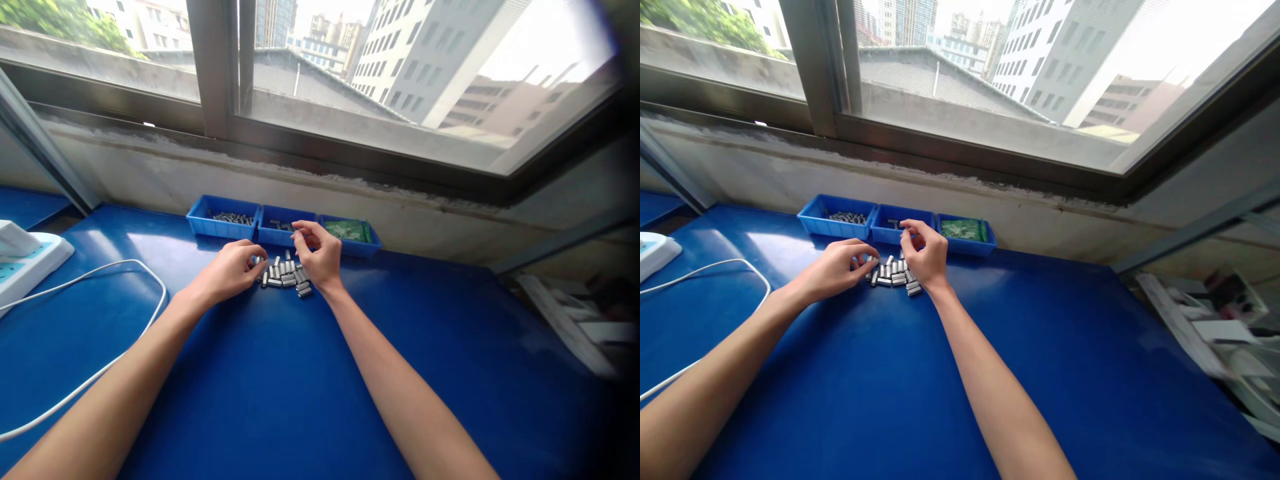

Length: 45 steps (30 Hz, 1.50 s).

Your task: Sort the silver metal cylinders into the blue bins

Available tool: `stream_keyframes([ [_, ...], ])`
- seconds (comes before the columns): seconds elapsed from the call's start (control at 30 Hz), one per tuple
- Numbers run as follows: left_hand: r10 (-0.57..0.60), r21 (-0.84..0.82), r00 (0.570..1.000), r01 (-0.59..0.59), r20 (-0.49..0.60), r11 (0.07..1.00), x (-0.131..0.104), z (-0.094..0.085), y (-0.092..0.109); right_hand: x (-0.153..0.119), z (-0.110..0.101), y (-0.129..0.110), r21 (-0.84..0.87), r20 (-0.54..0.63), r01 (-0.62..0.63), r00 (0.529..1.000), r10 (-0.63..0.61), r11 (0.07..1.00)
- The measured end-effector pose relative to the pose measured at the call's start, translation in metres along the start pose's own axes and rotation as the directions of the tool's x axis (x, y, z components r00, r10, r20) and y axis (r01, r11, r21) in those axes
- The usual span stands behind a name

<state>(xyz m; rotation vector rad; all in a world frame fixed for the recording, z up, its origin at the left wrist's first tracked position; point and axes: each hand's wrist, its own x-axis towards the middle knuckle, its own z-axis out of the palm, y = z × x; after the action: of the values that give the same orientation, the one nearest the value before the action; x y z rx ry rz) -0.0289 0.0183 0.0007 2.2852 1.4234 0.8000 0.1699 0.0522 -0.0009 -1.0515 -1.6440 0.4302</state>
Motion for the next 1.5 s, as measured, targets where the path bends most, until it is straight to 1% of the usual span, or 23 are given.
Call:
stream_keyframes([
  [0.17, -0.014, -0.004, 1.0, 0.014, -0.013, 1.0, 0.0, 0.0, -0.005, -0.013, 0.003, -0.002, 0.023, 0.083, 0.008, 0.996, -0.01, 1.0],
  [0.33, -0.053, -0.054, 0.997, 0.05, -0.061, 0.997, -0.001, 0.004, -0.003, -0.022, 0.004, -0.002, 0.028, 0.156, 0.0, 0.988, -0.004, 1.0],
  [0.53, -0.096, -0.04, 0.984, 0.091, -0.152, 0.995, 0.0, 0.008, -0.003, -0.023, 0.001, -0.003, 0.06, 0.139, -0.058, 0.989, 0.05, 0.997],
  [0.6, -0.112, -0.033, 0.98, 0.107, -0.167, 0.994, 0.001, 0.008, -0.004, -0.023, 0.0, -0.002, 0.076, 0.134, -0.073, 0.989, 0.063, 0.994],
  [0.7, -0.171, -0.094, 0.969, 0.156, -0.178, 0.983, 0.001, 0.005, -0.004, -0.022, 0.0, -0.001, 0.083, 0.128, -0.085, 0.989, 0.074, 0.993],
  [0.77, -0.244, -0.209, 0.95, 0.204, -0.193, 0.957, 0.002, 0.004, -0.002, -0.022, 0.0, 0.0, 0.084, 0.126, -0.091, 0.989, 0.08, 0.992],
  [0.83, -0.321, -0.372, 0.926, 0.231, -0.201, 0.899, 0.002, 0.003, -0.001, -0.022, 0.0, 0.0, 0.088, 0.133, -0.087, 0.988, 0.075, 0.992],
  [0.93, -0.397, -0.596, 0.897, 0.214, -0.193, 0.774, 0.003, 0.004, 0.003, -0.021, -0.001, -0.001, 0.091, 0.166, -0.045, 0.986, 0.029, 0.995],
  [1.03, -0.449, -0.719, 0.877, 0.199, -0.173, 0.666, 0.004, 0.007, 0.006, -0.022, 0.0, -0.003, 0.069, 0.216, 0.007, 0.976, -0.022, 0.998],
  [1.13, -0.473, -0.793, 0.871, 0.196, -0.129, 0.577, 0.003, 0.011, 0.008, -0.023, 0.0, -0.005, 0.04, 0.257, 0.051, 0.965, -0.059, 0.998],
  [1.23, -0.44, -0.836, 0.895, 0.183, -0.077, 0.518, 0.002, 0.013, 0.009, -0.023, 0.001, -0.006, 0.054, 0.277, 0.079, 0.957, -0.091, 0.995],
  [1.3, -0.425, -0.857, 0.904, 0.183, -0.046, 0.481, 0.001, 0.011, 0.011, -0.023, 0.001, -0.005, 0.072, 0.282, 0.066, 0.956, -0.084, 0.995],
  [1.37, -0.432, -0.858, 0.901, 0.194, -0.035, 0.475, 0.001, 0.009, 0.014, -0.022, 0.002, -0.004, 0.088, 0.28, 0.034, 0.958, -0.058, 0.996],
  [1.43, -0.438, -0.836, 0.898, 0.212, -0.037, 0.507, 0.002, 0.008, 0.017, -0.022, 0.002, -0.003, 0.101, 0.282, 0.014, 0.958, -0.042, 0.995],
  [1.5, -0.426, -0.804, 0.904, 0.223, -0.041, 0.551, 0.003, 0.008, 0.019, -0.021, 0.003, -0.002, 0.108, 0.286, 0.021, 0.957, -0.051, 0.994],
])
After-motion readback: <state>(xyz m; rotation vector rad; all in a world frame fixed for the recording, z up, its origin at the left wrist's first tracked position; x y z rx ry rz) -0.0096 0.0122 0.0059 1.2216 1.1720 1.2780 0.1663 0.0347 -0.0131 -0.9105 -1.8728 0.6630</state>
